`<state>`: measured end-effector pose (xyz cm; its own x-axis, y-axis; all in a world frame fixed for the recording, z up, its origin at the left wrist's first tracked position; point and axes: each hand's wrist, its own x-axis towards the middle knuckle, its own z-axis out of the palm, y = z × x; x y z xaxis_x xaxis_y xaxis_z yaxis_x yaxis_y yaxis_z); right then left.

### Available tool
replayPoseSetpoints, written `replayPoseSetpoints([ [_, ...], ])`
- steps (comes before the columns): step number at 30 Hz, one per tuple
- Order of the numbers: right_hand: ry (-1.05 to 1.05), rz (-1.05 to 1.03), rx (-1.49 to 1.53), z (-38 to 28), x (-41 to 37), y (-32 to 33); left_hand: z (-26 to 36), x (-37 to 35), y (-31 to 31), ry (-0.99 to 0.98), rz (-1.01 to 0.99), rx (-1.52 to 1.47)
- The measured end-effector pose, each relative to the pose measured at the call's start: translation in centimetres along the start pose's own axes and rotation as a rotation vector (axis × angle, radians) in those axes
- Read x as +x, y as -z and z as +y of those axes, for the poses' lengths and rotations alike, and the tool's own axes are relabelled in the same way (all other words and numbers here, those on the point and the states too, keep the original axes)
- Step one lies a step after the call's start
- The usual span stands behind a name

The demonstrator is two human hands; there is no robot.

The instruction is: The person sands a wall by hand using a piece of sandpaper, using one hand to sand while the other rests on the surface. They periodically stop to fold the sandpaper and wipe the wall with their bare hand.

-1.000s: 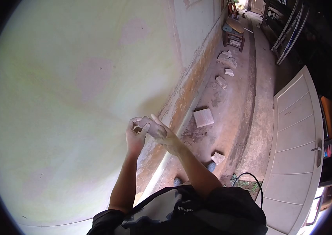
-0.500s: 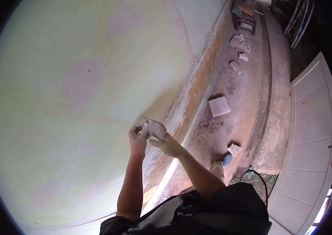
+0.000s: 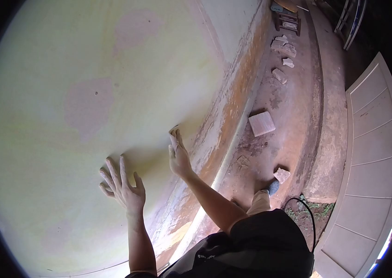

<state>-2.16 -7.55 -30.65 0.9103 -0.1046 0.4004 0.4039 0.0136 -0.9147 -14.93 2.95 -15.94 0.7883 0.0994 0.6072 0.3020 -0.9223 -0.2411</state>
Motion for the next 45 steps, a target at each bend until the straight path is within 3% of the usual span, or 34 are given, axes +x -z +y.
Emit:
replayPoseSetpoints([
  [2,-0.014,0.048,-0.084,0.2,0.8,-1.2,-0.6,-0.1,-1.3,-0.074,0.086,0.184],
  [7,-0.306,0.289,-0.005,3.6,6.0,-2.0,-1.4,-0.4,-3.8,-0.148,0.218,0.295],
  [8,-0.412,0.235,-0.08,3.3,5.5,-2.6,-1.3,-0.4,-3.9,-0.154,0.238,0.291],
  [12,-0.189,0.121,-0.032,-0.6,-1.0,-3.2,-1.2,-0.4,-3.6,-0.151,0.257,0.274],
  [14,-0.045,0.114,-0.318,-0.3,-2.3,-2.7,-1.1,-0.1,-3.6,-0.152,0.265,0.264],
  [15,-0.046,0.108,-0.319,0.6,-1.4,-2.0,-1.1,-0.3,-3.5,-0.161,0.27,0.263],
  [17,-0.609,-0.004,-0.194,2.9,3.1,-0.2,-1.1,-0.3,-3.1,-0.178,0.271,0.242],
  [20,-0.635,-0.015,-0.031,1.2,6.8,1.8,-1.2,-0.5,-2.8,-0.2,0.282,0.203],
  [22,-0.235,0.151,-0.139,-2.3,3.3,-2.0,-0.6,0.2,-3.4,-0.21,0.293,0.173],
  [24,0.099,0.167,-0.249,-6.4,-0.2,-3.3,-0.7,-0.3,-3.4,-0.183,0.276,0.152],
  [25,0.09,0.167,-0.251,-4.9,-1.2,-3.2,-0.7,-0.6,-3.4,-0.188,0.268,0.15],
  [28,-0.448,0.019,-0.289,2.5,0.1,-1.9,-1.2,-0.3,-3.5,-0.201,0.28,0.162],
  [29,-0.448,0.017,-0.285,3.6,1.7,-0.8,-1.2,-0.3,-3.4,-0.22,0.28,0.147],
  [31,-0.658,-0.028,-0.281,3.5,4.6,1.2,-1.1,-0.5,-3.4,-0.24,0.291,0.124],
  [34,-0.088,0.142,-0.273,-2.9,1.8,-1.3,-0.9,-0.3,-3.8,-0.232,0.286,0.089],
  [37,0.002,0.078,-0.405,-2.5,-1.9,-3.2,-0.7,-0.6,-3.5,-0.203,0.255,0.088],
  [38,-0.196,0.001,-0.317,-1.4,-1.9,-2.7,-0.8,-0.7,-3.4,-0.212,0.242,0.085],
  [39,-0.201,0.008,-0.312,1.3,-1.2,-2.1,-0.9,-0.6,-3.3,-0.219,0.234,0.083],
  [41,-0.369,-0.214,-0.481,6.4,0.6,-1.3,-1.1,-0.4,-3.1,-0.254,0.225,0.089],
  [43,-0.415,-0.249,-0.459,5.9,1.3,-1.1,-1.3,-0.5,-2.7,-0.28,0.209,0.093],
  [45,-0.456,-0.277,-0.448,3.2,0.1,-1.1,-1.4,0.0,-2.2,-0.374,0.037,0.03],
])
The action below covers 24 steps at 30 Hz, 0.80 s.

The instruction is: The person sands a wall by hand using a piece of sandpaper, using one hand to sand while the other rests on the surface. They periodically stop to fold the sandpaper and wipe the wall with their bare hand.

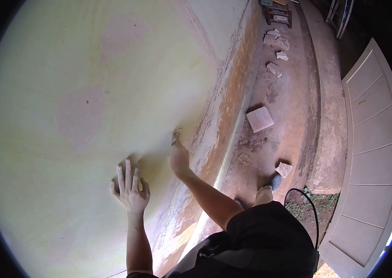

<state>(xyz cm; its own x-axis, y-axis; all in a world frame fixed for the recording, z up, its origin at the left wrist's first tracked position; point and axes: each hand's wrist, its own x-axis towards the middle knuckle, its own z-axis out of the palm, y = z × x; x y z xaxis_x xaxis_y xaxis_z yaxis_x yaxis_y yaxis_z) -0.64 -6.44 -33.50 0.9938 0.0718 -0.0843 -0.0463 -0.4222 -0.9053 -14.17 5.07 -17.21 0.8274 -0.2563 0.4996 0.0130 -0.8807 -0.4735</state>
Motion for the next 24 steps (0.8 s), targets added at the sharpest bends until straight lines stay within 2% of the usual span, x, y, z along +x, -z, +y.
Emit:
replayPoseSetpoints([
  [1,0.19,0.187,0.067,-2.7,-2.8,-0.4,-0.3,1.1,0.5,-0.007,0.007,0.0],
  [2,0.377,0.366,0.133,-4.1,-4.4,-0.7,-0.6,2.4,1.5,-0.078,-0.112,-0.038],
  [3,0.372,0.359,0.134,-3.6,-4.6,-1.0,-0.9,3.3,2.7,-0.145,-0.24,-0.077],
  [4,0.36,0.316,0.041,-2.7,-4.6,-1.7,-1.3,4.1,3.5,-0.145,-0.25,-0.076],
  [5,0.35,0.278,-0.05,-1.8,-4.4,-2.4,-2.0,5.2,4.2,-0.245,-0.306,-0.064],
  [6,0.103,0.214,0.059,-0.7,-3.0,-2.0,-2.7,6.5,4.6,-0.345,-0.357,-0.052],
  [7,-0.024,0.045,0.026,1.2,-0.1,-0.5,-3.5,7.5,5.1,-0.449,-0.357,0.063],
  [8,-0.15,-0.128,-0.01,2.5,1.8,0.4,-4.1,8.4,5.5,-0.446,-0.363,0.064],
  [11,-0.153,-0.036,0.062,0.5,1.5,1.0,-4.8,11.1,6.5,-0.7,-0.402,0.282],
  [12,-0.127,0.022,0.092,-1.8,-0.5,0.9,-4.8,11.7,6.6,-0.695,-0.393,0.282],
  [14,0.17,0.175,0.149,-4.6,-5.6,-0.6,-4.7,12.5,6.5,-0.763,-0.417,0.311],
  [17,0.264,0.251,0.03,-1.1,-5.1,-2.8,-4.9,13.2,6.9,-0.743,-0.39,0.316],
  [18,0.178,0.315,-0.057,1.4,-3.2,-3.9,-4.9,13.4,6.9,-0.746,-0.388,0.315],
  [20,-0.222,-0.059,0.063,2.3,0.9,0.0,-4.7,13.5,6.8,-0.747,-0.387,0.284],
  [23,-0.246,-0.076,0.076,0.1,1.0,0.9,-4.1,13.9,5.7,-0.75,-0.365,0.268],
  [24,0.075,0.304,0.014,1.8,-0.1,-3.7,-3.8,14.2,5.3,-0.739,-0.363,0.259],
])
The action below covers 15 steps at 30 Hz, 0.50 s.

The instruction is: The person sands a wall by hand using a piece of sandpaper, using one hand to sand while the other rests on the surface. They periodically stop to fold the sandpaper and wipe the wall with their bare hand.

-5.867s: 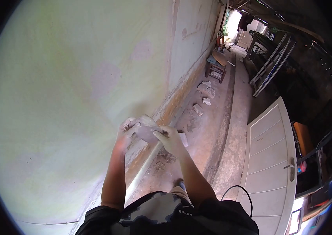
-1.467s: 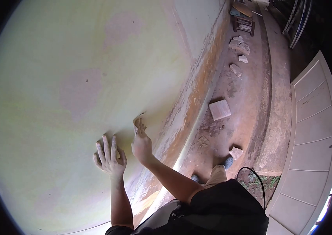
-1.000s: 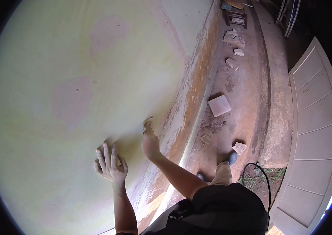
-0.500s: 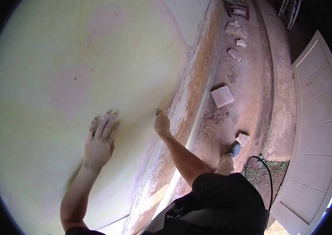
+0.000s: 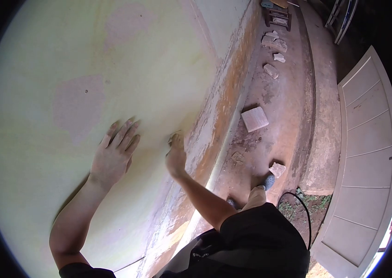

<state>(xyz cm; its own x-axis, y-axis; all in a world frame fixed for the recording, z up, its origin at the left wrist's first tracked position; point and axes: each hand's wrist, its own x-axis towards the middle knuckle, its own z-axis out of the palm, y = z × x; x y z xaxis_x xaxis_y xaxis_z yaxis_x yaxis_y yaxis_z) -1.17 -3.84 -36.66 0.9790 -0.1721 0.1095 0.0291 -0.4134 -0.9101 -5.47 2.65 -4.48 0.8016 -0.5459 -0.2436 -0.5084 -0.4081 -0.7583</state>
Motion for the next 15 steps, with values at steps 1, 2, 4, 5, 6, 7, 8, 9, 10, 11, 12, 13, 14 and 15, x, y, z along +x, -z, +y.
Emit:
replayPoseSetpoints([
  [1,0.114,0.038,0.071,-2.4,-2.7,1.0,0.0,0.5,-0.1,0.003,0.02,0.012],
  [2,0.226,0.073,0.146,-4.7,-4.6,2.7,0.0,0.8,-0.2,0.003,0.035,0.024],
  [4,0.144,-0.045,0.161,-2.5,-5.6,2.1,0.1,0.6,-0.3,-0.001,0.021,0.026],
  [5,0.063,-0.155,0.178,-0.9,-5.3,1.5,0.1,0.6,-0.4,-0.006,0.012,0.035],
  [6,-0.218,-0.127,0.527,1.8,-3.4,-0.4,0.1,0.6,-0.5,-0.005,0.01,0.034],
  [7,-0.203,-0.131,0.287,4.1,-1.2,-0.5,0.2,0.6,-0.6,-0.006,0.018,0.029],
  [8,-0.322,-0.42,0.016,5.1,1.7,0.6,0.4,0.5,-0.6,-0.008,0.026,0.022],
  [9,-0.337,-0.417,0.026,4.2,3.2,1.8,0.6,0.4,-0.6,-0.009,0.021,0.018],
  [10,-0.349,-0.409,0.037,2.7,3.9,3.3,0.6,0.5,-0.6,-0.015,0.018,0.021],
  [11,-0.212,-0.211,0.147,1.1,3.0,3.1,0.5,0.8,-0.6,-0.019,0.019,0.029],
  [12,-0.074,-0.019,0.253,-1.0,1.1,2.7,0.4,1.1,-0.6,-0.017,0.02,0.026],
  [13,0.067,-0.028,0.257,-4.0,-1.2,4.6,0.4,1.0,-0.7,-0.009,0.022,0.026],
  [14,0.252,0.087,0.161,-4.5,-3.0,3.5,0.5,0.9,-0.8,-0.006,0.024,0.028],
  [15,0.308,0.104,0.13,-3.9,-3.9,3.1,0.6,0.9,-0.7,-0.013,0.021,0.027],
])
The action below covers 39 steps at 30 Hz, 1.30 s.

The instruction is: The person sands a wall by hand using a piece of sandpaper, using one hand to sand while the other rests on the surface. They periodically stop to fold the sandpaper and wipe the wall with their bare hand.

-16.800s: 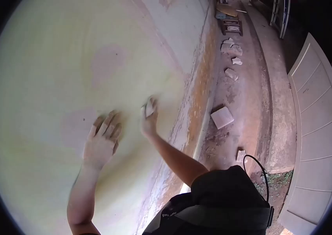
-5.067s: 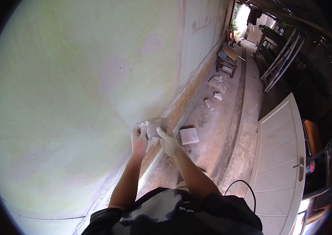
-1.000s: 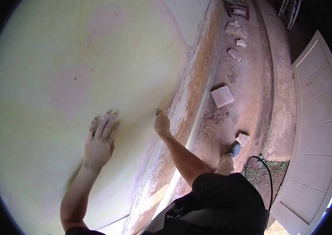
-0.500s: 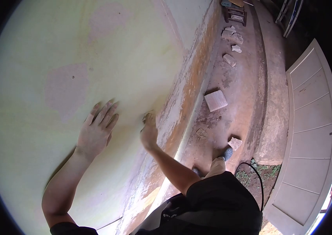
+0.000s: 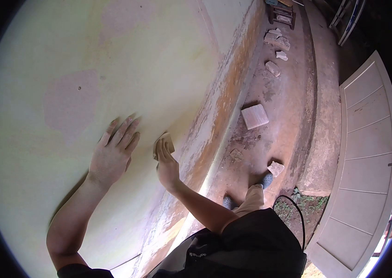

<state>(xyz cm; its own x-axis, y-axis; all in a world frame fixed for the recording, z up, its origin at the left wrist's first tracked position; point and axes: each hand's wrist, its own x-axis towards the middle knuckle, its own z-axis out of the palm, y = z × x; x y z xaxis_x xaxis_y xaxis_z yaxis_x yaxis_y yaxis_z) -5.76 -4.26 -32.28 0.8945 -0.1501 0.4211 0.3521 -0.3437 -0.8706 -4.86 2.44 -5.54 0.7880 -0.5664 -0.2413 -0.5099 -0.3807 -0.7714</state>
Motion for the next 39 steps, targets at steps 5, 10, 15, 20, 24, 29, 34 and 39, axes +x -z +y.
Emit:
replayPoseSetpoints([
  [5,-0.65,-0.258,-0.06,10.1,2.5,-1.6,-0.1,0.0,0.2,-0.005,-0.017,-0.012],
  [10,-0.338,0.005,0.036,3.6,3.2,-1.0,0.2,0.2,-0.1,0.007,-0.008,-0.022],
  [15,-0.07,0.054,-0.026,5.4,-1.3,-2.0,0.1,0.3,0.0,0.018,0.003,-0.024],
  [20,-0.601,-0.086,0.0,9.0,6.6,-0.3,0.2,0.4,-0.2,0.0,0.021,-0.06],
  [24,-0.193,-0.008,0.144,-1.4,3.2,1.5,0.1,0.4,0.2,0.003,0.025,-0.076],
  [29,-0.163,0.041,0.141,6.5,1.8,-1.6,0.0,0.4,0.2,0.011,0.026,-0.091],
  [34,-0.563,-0.143,0.071,3.4,9.7,2.8,0.2,0.6,0.0,0.029,0.06,-0.084],
  [39,0.025,0.001,0.048,-2.6,1.9,1.8,0.4,0.7,-0.2,0.037,0.053,-0.108],
])
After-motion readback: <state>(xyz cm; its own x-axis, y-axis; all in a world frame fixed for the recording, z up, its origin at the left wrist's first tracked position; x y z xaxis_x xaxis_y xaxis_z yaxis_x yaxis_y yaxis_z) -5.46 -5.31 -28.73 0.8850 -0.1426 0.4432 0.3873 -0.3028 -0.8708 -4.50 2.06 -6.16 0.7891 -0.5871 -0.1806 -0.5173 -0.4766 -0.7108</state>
